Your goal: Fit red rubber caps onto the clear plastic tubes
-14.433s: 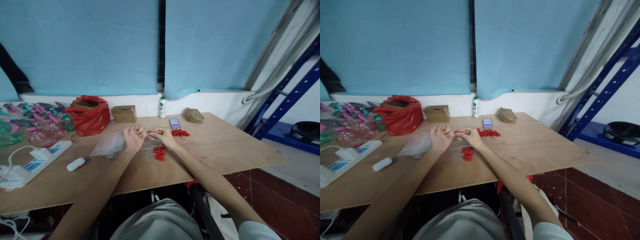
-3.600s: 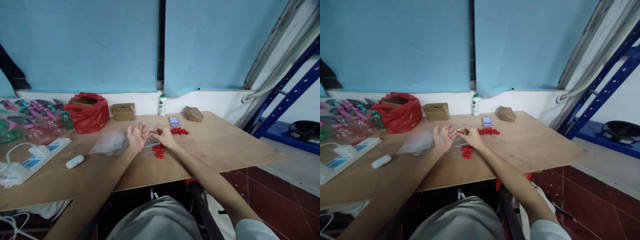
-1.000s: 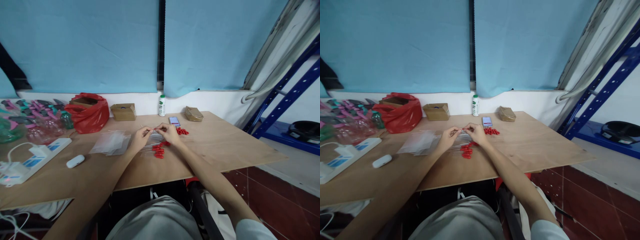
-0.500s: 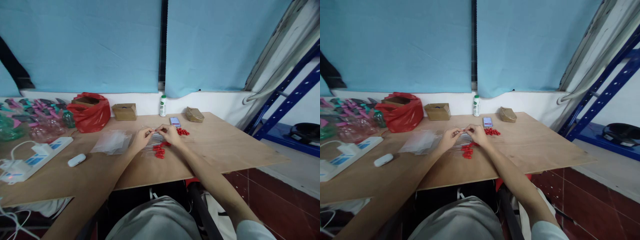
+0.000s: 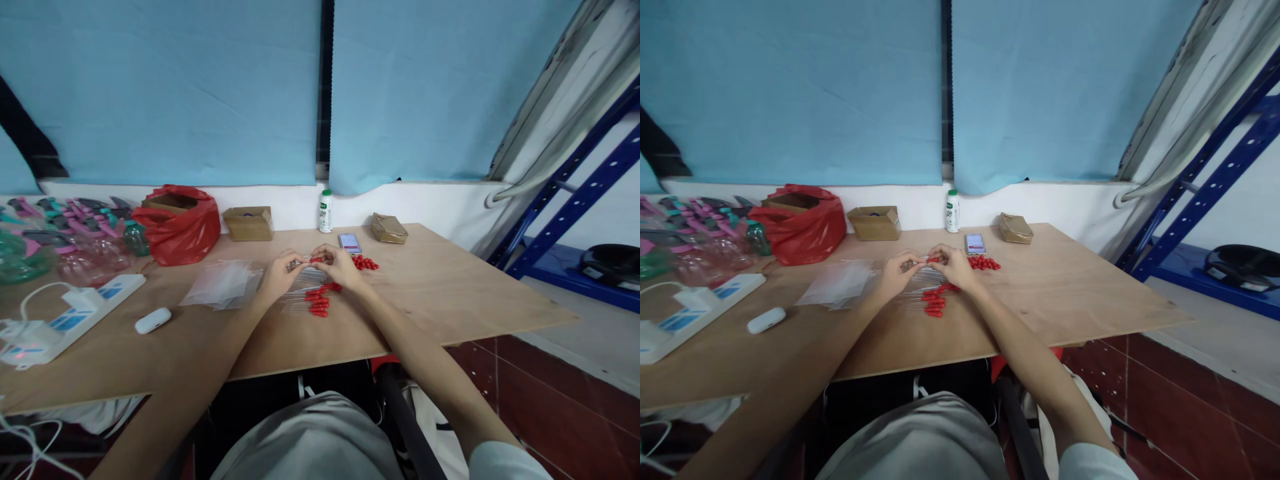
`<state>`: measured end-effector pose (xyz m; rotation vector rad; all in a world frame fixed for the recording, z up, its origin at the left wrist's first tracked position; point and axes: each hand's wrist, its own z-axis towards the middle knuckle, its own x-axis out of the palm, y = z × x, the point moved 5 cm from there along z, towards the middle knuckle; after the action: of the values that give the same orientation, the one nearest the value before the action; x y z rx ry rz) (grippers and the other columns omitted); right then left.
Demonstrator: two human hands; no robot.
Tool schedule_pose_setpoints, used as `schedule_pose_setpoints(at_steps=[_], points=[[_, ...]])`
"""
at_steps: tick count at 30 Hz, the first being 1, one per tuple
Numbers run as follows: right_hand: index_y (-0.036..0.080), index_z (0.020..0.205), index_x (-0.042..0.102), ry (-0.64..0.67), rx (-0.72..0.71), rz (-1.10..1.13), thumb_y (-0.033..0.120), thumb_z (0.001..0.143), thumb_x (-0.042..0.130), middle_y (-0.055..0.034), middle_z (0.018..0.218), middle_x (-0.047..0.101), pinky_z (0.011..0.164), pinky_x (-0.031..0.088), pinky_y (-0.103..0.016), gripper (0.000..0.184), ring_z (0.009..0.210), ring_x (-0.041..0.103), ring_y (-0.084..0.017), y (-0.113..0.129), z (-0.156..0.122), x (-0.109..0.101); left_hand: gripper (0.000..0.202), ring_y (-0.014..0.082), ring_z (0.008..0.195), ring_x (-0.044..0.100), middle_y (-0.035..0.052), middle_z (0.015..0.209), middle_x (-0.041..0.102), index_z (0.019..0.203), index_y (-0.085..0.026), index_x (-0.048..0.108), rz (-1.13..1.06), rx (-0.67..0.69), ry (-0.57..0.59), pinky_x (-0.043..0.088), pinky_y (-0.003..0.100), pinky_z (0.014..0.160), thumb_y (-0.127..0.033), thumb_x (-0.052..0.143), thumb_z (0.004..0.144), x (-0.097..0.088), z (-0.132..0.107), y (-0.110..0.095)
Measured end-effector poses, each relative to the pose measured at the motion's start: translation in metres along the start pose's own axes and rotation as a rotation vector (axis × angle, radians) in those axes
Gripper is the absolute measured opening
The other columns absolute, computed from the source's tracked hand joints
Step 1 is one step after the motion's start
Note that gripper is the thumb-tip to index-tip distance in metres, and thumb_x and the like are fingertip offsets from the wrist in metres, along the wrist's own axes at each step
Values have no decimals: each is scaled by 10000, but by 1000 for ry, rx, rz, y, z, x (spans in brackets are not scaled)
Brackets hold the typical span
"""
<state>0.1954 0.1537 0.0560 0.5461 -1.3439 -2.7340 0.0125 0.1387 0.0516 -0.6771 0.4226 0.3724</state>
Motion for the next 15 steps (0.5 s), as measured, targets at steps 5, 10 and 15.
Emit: schedule_pose_setpoints(at_steps=[5,10,15], points=[[141,960,738,66,53,2,350,836,749,-47,807,738,697,528,-273,243,711,672,-157,-3,0,-1,220,188,774,611,51,870,701,951,-215,773,-21,-53,6,447,305,726,-415,685,924,2,-1,11],[132,918,737,98,61,65,408,838,754,-48,768,728,670,533,-277,288,661,658,-153,-1,-2,0,232,181,742,633,46,853,725,933,-210,785,-84,-119,29,456,293,677,-429,716,897,8,-3,23],[135,863,734,97,67,40,408,832,756,-50,731,730,661,535,-282,275,652,664,-165,1,-4,2,231,208,812,679,65,901,766,896,-202,787,-85,-147,55,497,319,736,-428,747,870,8,-3,24]])
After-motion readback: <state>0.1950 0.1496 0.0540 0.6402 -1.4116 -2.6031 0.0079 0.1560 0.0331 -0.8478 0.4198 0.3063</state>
